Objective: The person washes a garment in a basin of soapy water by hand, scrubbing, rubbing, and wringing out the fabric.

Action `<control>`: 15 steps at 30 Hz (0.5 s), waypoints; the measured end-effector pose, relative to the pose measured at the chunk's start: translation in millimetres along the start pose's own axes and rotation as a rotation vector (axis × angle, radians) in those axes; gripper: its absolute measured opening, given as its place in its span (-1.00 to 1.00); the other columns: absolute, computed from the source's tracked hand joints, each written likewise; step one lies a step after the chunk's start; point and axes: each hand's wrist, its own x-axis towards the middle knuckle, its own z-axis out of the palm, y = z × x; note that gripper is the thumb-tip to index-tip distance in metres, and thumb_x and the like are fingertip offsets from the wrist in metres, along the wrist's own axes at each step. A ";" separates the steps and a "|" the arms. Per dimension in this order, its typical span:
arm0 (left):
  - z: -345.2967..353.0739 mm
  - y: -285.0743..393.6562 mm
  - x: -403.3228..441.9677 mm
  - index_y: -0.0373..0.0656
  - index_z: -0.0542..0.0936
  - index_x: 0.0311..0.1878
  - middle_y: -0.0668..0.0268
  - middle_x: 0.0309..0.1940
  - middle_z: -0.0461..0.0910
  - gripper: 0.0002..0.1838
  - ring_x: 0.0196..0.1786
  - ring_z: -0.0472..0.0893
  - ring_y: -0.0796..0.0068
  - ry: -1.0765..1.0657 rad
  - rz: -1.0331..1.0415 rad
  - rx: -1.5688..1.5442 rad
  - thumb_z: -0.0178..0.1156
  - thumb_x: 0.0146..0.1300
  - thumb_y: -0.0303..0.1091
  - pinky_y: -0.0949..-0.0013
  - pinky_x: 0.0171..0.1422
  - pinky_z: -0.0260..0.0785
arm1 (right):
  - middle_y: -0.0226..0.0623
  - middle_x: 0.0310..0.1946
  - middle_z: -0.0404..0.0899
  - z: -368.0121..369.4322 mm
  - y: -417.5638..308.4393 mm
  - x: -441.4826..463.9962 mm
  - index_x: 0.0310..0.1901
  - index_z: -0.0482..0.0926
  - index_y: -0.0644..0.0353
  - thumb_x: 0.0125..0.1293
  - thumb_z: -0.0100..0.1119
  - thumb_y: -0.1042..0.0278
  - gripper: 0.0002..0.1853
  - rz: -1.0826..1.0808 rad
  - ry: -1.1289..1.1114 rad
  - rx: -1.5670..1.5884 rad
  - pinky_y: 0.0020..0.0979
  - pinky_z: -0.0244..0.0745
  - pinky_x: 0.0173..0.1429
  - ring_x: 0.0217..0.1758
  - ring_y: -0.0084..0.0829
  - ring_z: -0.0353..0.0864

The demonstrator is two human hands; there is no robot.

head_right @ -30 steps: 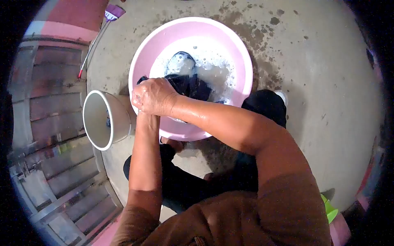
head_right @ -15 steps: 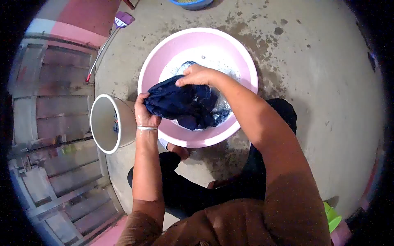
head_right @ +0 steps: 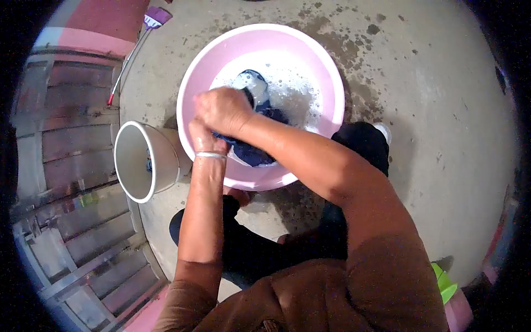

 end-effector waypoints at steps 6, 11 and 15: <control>33.0 27.1 -16.8 -0.12 0.55 -0.33 0.31 -0.46 0.60 -0.74 -0.32 0.62 0.36 0.198 -0.386 -0.331 0.02 0.32 -0.16 0.27 -0.14 0.52 | -0.11 -0.39 0.66 -13.9 8.6 7.1 -0.46 0.63 0.11 0.16 0.08 0.10 -0.72 0.235 0.000 -0.026 -0.04 0.53 -0.14 -0.25 -0.03 0.65; -3.1 54.8 -13.5 -0.03 0.43 -0.55 0.25 -0.51 0.58 -0.68 -0.35 0.64 0.23 -0.043 -0.267 -0.444 0.18 0.28 -0.13 0.20 -0.15 0.57 | 0.08 -0.12 0.63 2.5 112.3 -1.6 -0.12 0.66 0.35 0.14 -0.13 -0.62 -0.04 0.520 -0.460 0.321 -0.20 0.46 0.08 -0.08 0.00 0.61; 6.8 66.7 -25.1 -0.21 0.54 -0.15 0.12 -0.24 0.61 -0.67 -0.12 0.66 0.14 -0.036 -0.316 -0.342 0.21 0.27 -0.11 0.09 0.06 0.56 | -0.27 -0.34 0.58 -44.6 83.1 -5.0 -0.18 0.65 0.24 0.17 0.29 -0.21 -0.44 0.618 -0.682 0.615 -0.43 0.43 -0.13 -0.26 -0.42 0.52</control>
